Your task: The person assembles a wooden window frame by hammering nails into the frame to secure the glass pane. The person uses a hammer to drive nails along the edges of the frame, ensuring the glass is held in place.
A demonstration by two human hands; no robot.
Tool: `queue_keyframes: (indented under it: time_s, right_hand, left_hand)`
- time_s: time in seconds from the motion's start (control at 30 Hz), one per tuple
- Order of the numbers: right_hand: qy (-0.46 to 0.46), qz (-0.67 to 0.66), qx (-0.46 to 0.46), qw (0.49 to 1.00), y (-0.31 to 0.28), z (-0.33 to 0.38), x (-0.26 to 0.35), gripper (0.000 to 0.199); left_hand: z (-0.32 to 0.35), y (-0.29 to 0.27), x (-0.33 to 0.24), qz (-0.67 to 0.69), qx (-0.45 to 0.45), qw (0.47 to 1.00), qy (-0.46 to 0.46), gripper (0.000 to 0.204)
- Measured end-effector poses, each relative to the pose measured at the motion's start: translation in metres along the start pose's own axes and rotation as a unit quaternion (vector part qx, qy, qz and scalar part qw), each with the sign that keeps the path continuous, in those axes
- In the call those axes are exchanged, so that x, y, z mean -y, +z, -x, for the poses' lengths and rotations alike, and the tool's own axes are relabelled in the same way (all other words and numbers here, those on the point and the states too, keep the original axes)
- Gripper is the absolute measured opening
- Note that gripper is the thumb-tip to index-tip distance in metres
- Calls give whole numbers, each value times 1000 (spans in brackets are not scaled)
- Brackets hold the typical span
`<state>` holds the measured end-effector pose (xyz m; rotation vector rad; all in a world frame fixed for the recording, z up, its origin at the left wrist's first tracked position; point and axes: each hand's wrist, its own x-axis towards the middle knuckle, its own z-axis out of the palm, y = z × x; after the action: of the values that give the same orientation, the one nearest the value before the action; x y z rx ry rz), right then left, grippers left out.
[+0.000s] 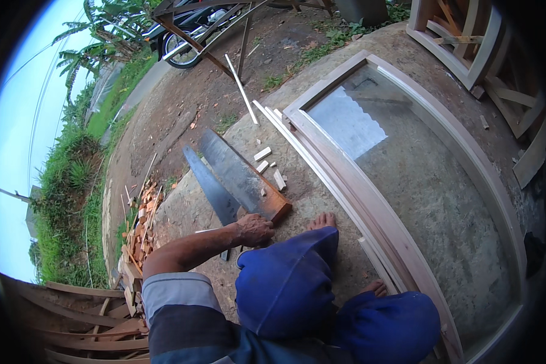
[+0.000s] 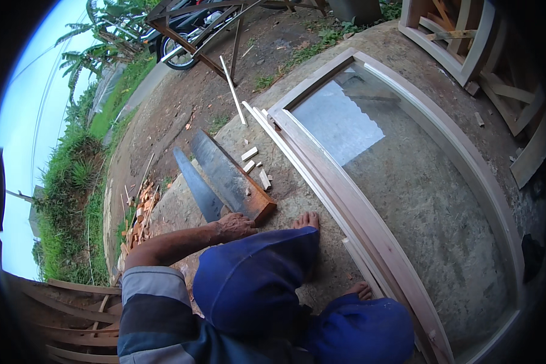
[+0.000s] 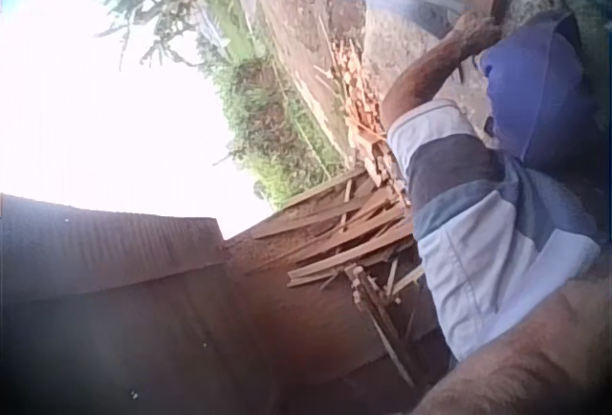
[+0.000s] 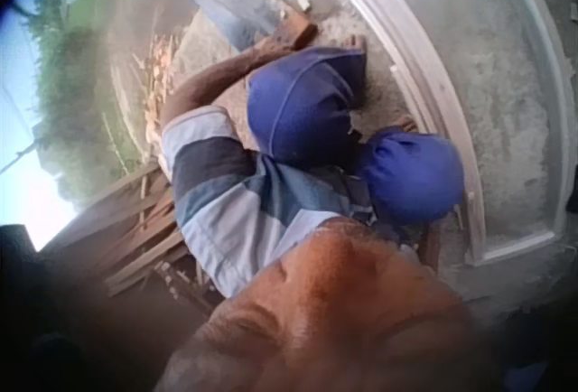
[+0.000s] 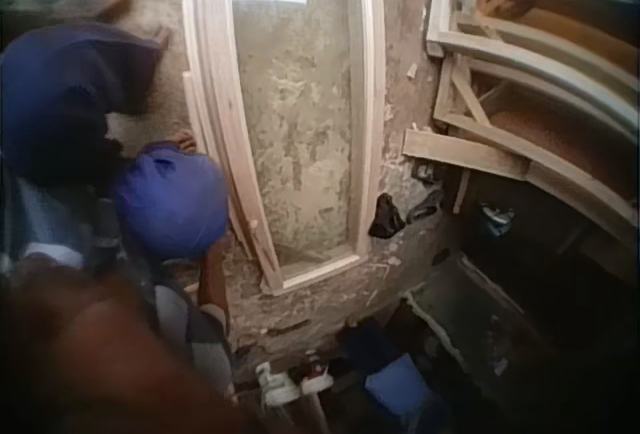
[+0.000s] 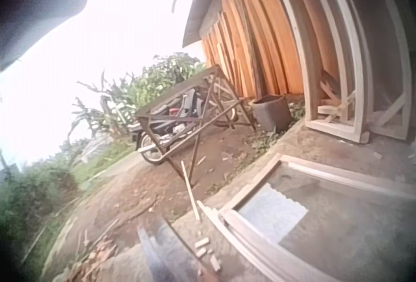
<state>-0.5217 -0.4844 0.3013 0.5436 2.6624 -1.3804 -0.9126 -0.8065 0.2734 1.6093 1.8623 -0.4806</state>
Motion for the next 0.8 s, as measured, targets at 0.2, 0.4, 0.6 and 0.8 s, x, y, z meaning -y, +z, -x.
queue_keyframes:
  time_s: [0.2, 0.4, 0.6, 0.8]
  right_hand:
    - [-29, 45, 59, 997, 28, -5, 20, 35]
    - [-22, 56, 63, 996, 11, -2, -26, 36]
    - [53, 52, 7, 997, -35, 49, -166, 36]
    - [51, 118, 10, 992, -17, 74, -232, 36]
  left_hand:
    - [99, 121, 16, 15, 70, 997, -25, 16]
    - [64, 192, 15, 25, 75, 996, -32, 22]
    - [-266, 149, -69, 170, -143, 891, -396, 31]
    - [-369, 126, -104, 145, -354, 760, -525, 41]
